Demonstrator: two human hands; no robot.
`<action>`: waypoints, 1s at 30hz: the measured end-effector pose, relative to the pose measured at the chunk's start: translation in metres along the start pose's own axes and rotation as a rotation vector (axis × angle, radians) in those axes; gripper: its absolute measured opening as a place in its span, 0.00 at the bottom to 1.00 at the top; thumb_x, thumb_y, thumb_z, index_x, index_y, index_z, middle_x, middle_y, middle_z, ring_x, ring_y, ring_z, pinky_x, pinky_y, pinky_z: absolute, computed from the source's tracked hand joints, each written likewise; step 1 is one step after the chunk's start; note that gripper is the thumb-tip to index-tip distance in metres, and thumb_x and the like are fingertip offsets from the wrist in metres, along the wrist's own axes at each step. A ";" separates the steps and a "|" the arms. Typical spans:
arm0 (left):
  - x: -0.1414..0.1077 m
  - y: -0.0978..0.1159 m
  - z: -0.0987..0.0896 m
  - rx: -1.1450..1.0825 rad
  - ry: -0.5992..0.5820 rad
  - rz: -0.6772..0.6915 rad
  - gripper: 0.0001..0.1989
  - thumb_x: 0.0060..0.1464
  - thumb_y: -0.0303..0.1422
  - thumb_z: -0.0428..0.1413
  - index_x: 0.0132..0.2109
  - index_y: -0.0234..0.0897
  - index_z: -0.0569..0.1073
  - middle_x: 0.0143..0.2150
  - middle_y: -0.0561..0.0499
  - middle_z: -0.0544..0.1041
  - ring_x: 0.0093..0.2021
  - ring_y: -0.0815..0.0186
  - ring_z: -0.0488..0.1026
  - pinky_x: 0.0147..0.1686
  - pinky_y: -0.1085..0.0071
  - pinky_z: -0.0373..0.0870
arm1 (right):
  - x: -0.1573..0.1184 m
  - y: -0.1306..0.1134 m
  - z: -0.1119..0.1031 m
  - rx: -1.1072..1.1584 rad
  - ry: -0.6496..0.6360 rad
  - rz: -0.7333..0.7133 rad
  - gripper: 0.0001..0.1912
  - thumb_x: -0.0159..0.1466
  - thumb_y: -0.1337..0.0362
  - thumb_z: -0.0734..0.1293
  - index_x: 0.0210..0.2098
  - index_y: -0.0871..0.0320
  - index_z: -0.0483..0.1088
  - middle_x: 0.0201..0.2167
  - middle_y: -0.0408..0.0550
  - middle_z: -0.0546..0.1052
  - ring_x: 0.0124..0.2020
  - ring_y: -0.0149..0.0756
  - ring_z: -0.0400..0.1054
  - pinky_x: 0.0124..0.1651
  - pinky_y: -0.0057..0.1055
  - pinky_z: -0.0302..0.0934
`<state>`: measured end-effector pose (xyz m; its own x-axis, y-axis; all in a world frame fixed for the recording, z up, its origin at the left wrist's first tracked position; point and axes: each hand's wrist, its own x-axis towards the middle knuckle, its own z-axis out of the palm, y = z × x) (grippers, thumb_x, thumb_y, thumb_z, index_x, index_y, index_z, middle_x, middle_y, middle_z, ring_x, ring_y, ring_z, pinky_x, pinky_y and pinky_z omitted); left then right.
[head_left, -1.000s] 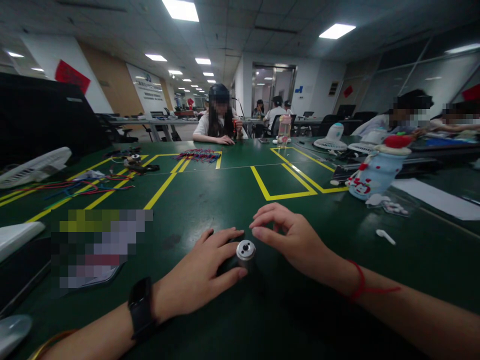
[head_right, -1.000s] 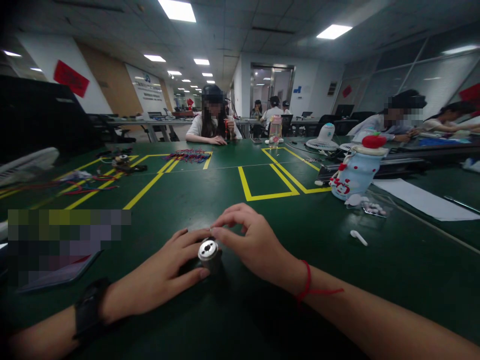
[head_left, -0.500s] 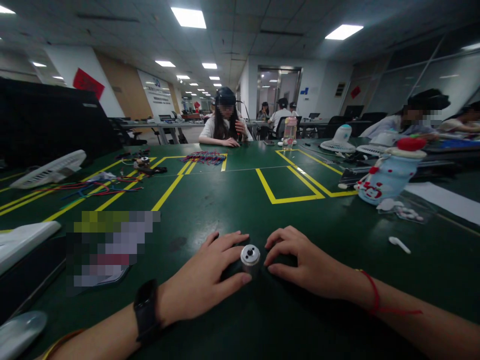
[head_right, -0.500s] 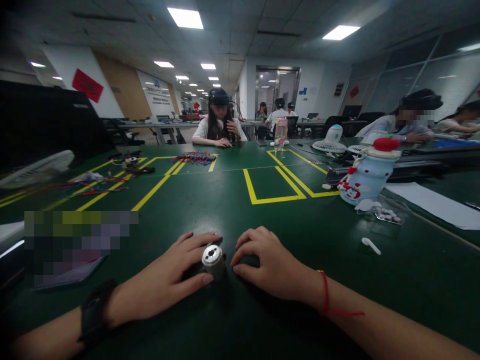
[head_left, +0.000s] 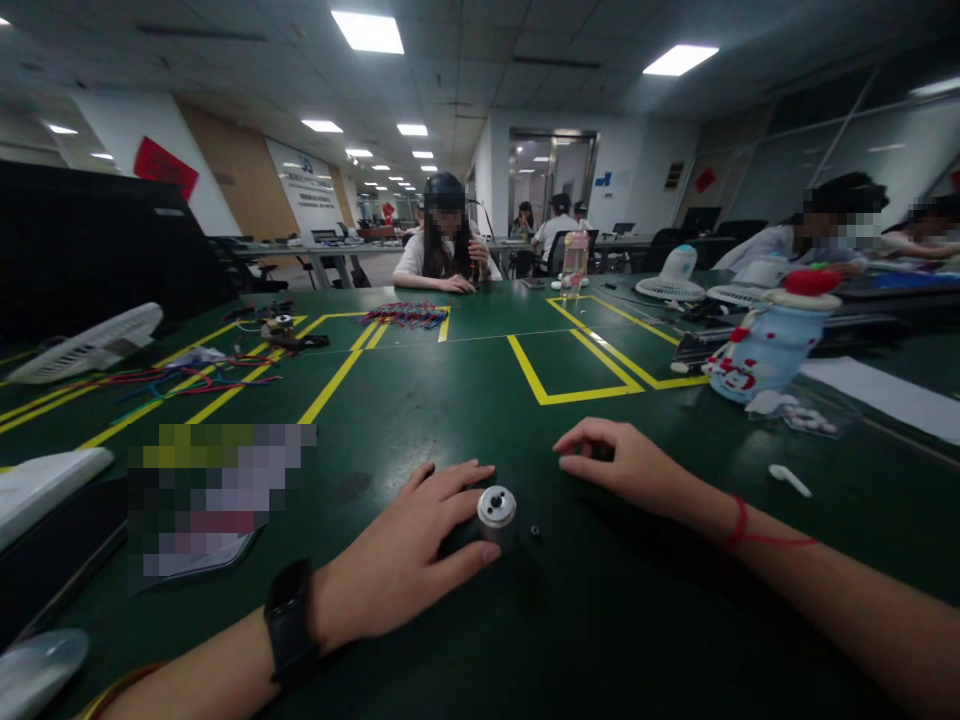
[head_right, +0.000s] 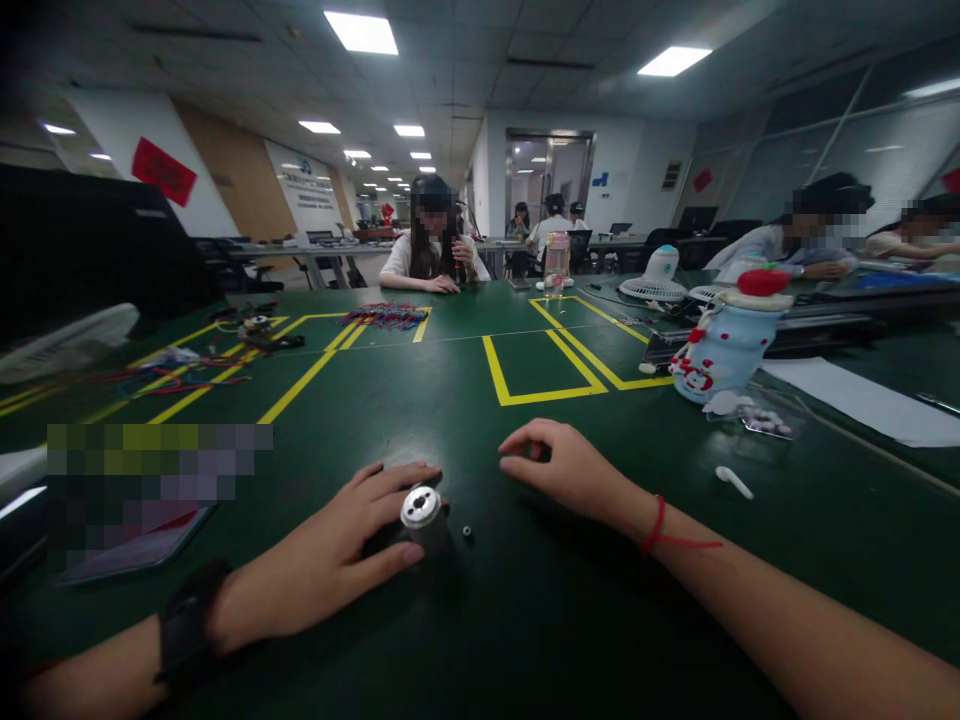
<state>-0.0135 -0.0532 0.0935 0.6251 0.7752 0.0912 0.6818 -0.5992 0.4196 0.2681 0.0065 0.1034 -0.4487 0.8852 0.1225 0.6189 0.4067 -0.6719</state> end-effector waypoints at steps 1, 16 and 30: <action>-0.001 0.000 -0.001 0.003 -0.001 0.002 0.18 0.63 0.41 0.52 0.60 0.52 0.65 0.67 0.51 0.59 0.65 0.52 0.55 0.63 0.43 0.42 | -0.004 -0.008 0.002 -0.009 -0.085 -0.080 0.15 0.57 0.56 0.69 0.41 0.56 0.75 0.39 0.47 0.74 0.36 0.35 0.67 0.38 0.33 0.61; -0.015 -0.004 -0.014 0.030 0.038 0.030 0.17 0.62 0.37 0.53 0.57 0.49 0.67 0.64 0.49 0.62 0.63 0.52 0.58 0.62 0.47 0.46 | 0.000 -0.083 0.044 0.112 0.111 -0.351 0.06 0.61 0.62 0.68 0.38 0.54 0.75 0.37 0.45 0.71 0.39 0.33 0.66 0.43 0.32 0.60; -0.021 -0.014 -0.013 0.012 0.029 0.027 0.18 0.62 0.40 0.53 0.58 0.50 0.66 0.65 0.50 0.61 0.64 0.52 0.57 0.62 0.44 0.44 | 0.015 -0.035 0.028 0.253 0.249 -0.114 0.11 0.61 0.58 0.66 0.27 0.58 0.73 0.33 0.48 0.75 0.36 0.36 0.68 0.40 0.34 0.62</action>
<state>-0.0411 -0.0590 0.0977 0.6327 0.7637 0.1285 0.6691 -0.6226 0.4057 0.2213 -0.0009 0.1082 -0.3155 0.8779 0.3602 0.3811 0.4648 -0.7992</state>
